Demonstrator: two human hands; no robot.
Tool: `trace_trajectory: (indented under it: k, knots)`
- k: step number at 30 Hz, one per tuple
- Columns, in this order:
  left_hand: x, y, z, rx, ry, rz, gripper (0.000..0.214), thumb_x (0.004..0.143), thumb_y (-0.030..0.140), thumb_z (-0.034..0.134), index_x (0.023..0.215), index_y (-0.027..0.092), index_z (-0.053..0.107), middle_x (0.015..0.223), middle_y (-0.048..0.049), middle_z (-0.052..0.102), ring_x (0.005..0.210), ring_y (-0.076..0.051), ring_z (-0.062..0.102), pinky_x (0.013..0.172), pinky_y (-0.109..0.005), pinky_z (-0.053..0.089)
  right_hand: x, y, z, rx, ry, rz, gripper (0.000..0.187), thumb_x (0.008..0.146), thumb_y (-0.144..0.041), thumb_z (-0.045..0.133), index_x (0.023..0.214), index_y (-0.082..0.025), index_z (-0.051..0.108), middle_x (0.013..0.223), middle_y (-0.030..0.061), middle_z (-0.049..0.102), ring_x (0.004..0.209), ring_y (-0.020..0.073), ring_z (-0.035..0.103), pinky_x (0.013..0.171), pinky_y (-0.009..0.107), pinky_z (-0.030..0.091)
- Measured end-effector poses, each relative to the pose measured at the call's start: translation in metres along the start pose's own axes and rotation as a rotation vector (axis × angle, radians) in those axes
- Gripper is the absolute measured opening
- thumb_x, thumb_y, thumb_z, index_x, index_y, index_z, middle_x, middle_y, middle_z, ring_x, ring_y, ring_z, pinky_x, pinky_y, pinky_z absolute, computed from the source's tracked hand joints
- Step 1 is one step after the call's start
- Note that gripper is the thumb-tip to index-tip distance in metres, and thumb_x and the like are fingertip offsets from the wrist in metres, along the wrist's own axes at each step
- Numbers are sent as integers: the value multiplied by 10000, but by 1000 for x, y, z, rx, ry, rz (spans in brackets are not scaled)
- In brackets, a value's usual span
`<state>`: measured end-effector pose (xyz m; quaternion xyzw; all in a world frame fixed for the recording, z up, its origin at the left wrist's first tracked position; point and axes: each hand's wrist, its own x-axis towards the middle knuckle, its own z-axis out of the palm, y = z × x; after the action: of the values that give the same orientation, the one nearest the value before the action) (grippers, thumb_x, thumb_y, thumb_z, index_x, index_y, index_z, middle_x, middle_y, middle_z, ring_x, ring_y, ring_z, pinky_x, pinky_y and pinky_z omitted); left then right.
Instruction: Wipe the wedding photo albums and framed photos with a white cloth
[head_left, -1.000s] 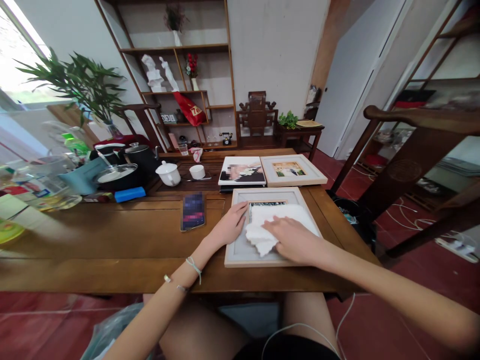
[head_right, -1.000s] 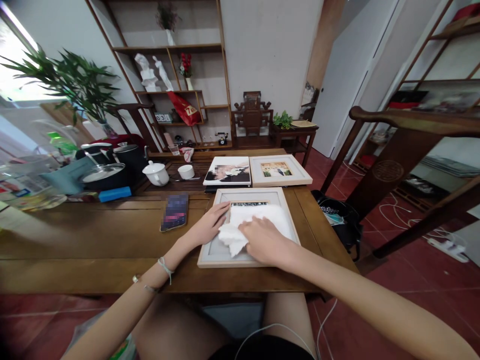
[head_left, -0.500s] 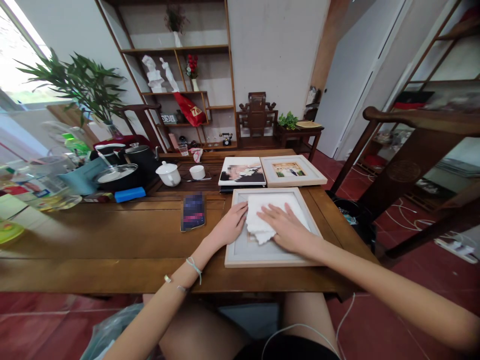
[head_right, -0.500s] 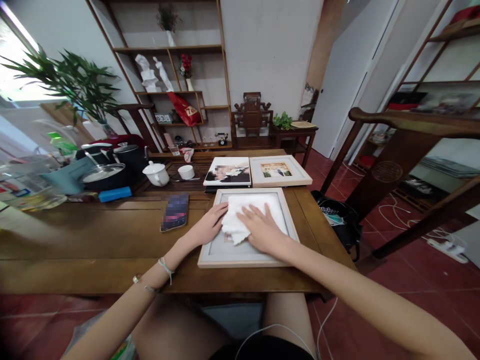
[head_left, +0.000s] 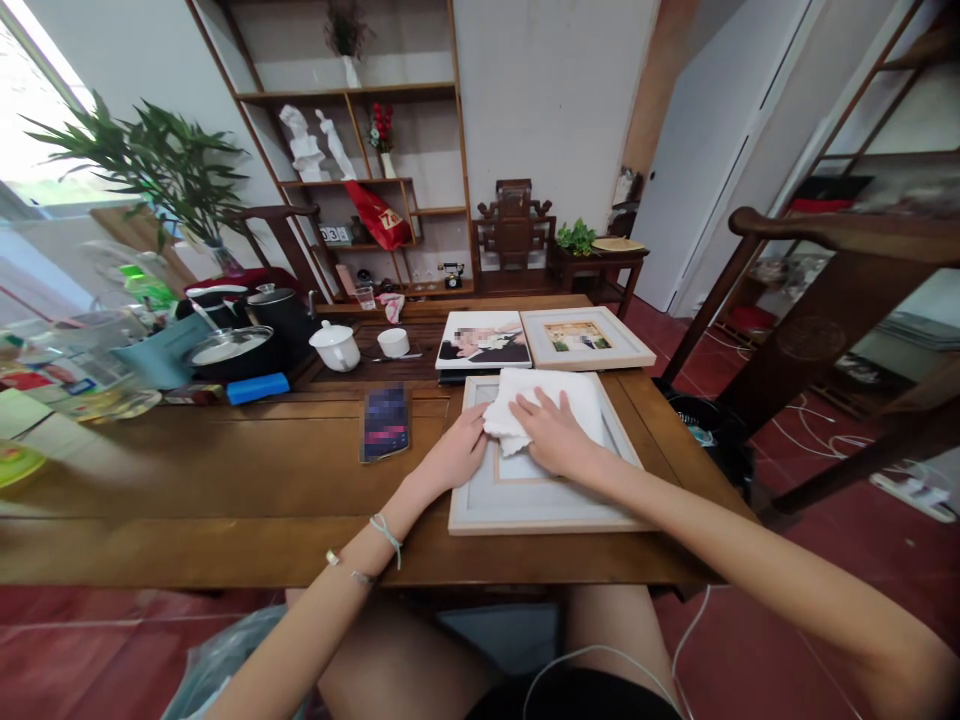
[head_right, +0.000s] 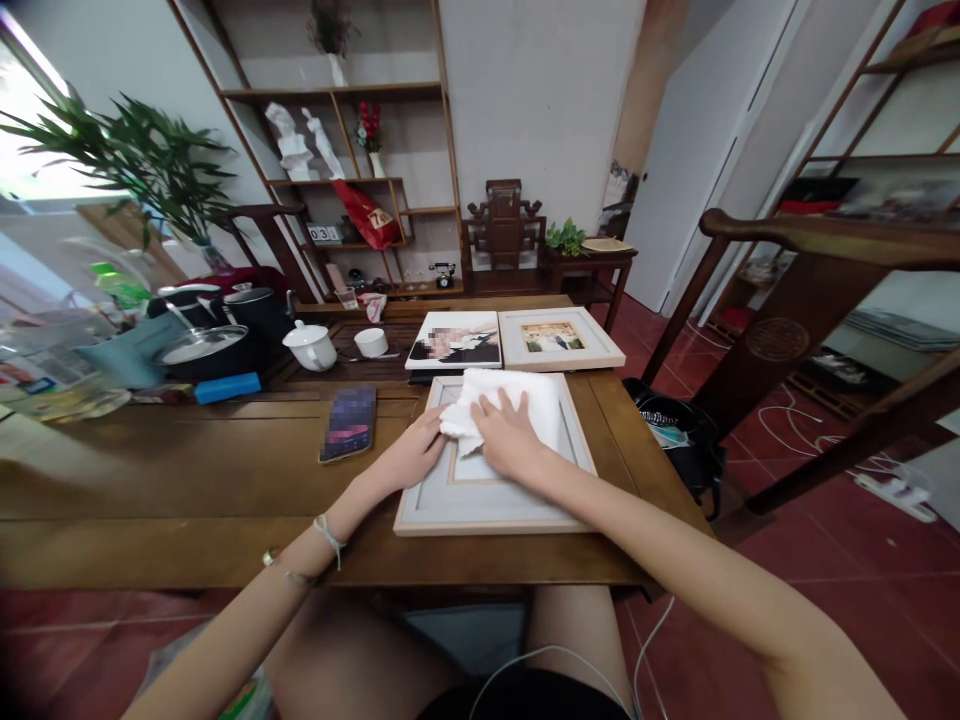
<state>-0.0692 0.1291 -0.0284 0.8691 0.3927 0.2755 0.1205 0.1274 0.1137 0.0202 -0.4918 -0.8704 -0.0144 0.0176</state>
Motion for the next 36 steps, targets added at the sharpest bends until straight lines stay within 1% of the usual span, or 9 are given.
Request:
trace_trajectory:
  k: [6, 9, 14, 17, 21, 25, 29, 32, 36]
  knots:
    - [0, -15, 8, -40, 20, 39, 450, 883, 147, 476, 1331, 126, 511, 1416, -176, 479, 1326, -281, 447, 1122, -479, 373, -39, -50, -30, -38, -125, -50, 462, 770, -92, 507, 1221, -29, 581, 1187, 233, 633, 1106, 390, 567, 869, 521, 492]
    - [0, -20, 11, -21, 21, 0, 461, 884, 101, 407, 1332, 128, 512, 1412, -162, 488, 1329, -258, 449, 1135, -473, 356, -56, -74, -27, -109, -153, -82, 550, 745, -84, 545, 1290, -6, 541, 1235, 259, 607, 1119, 417, 570, 853, 517, 510]
    - [-3, -19, 9, -43, -30, -29, 606, 794, 37, 452, 1394, 120, 449, 1485, -167, 400, 1387, -266, 368, 1161, -487, 304, -72, -87, -13, -171, -18, -173, 588, 792, -113, 505, 1363, 19, 467, 1352, 284, 517, 1228, 467, 482, 934, 594, 457]
    - [-3, -16, 7, -61, -13, -22, 525, 843, 88, 453, 1366, 122, 482, 1463, -169, 429, 1375, -266, 387, 1153, -477, 324, -69, -74, -17, -119, -59, -197, 603, 774, -99, 497, 1367, 3, 462, 1364, 258, 522, 1258, 429, 468, 986, 592, 423]
    - [-1, -10, 6, -58, 22, -11, 410, 934, 180, 401, 1321, 125, 524, 1425, -168, 475, 1342, -264, 432, 1136, -468, 358, -51, -40, -15, -84, -82, -128, 638, 756, -68, 479, 1391, -36, 435, 1418, 218, 485, 1294, 394, 434, 1010, 599, 386]
    - [0, -3, 4, -17, 25, -30, 413, 950, 186, 380, 1341, 129, 501, 1422, -157, 483, 1340, -261, 434, 1141, -484, 347, -25, 4, 1, -143, 38, -44, 680, 740, -24, 448, 1418, -42, 398, 1474, 197, 423, 1350, 380, 356, 1059, 586, 314]
    - [0, -2, 3, 16, -1, -45, 422, 959, 198, 354, 1343, 95, 493, 1428, -166, 472, 1346, -251, 426, 1149, -462, 338, -1, 38, 7, -169, 175, 2, 656, 755, -11, 429, 1409, -61, 414, 1456, 168, 458, 1341, 344, 369, 1099, 528, 260]
    - [0, -3, 3, 16, -4, -50, 423, 957, 205, 356, 1345, 104, 491, 1435, -159, 467, 1349, -249, 421, 1154, -458, 330, 12, 49, 7, -155, 248, 34, 632, 772, -21, 430, 1402, -57, 416, 1450, 159, 468, 1339, 332, 364, 1110, 495, 246]
    - [0, -4, 2, 6, -7, -51, 418, 952, 199, 360, 1339, 120, 496, 1434, -150, 471, 1344, -247, 426, 1153, -463, 333, 22, 47, 11, -139, 189, 35, 652, 748, -11, 445, 1398, -38, 407, 1478, 163, 428, 1361, 369, 310, 1100, 529, 248]
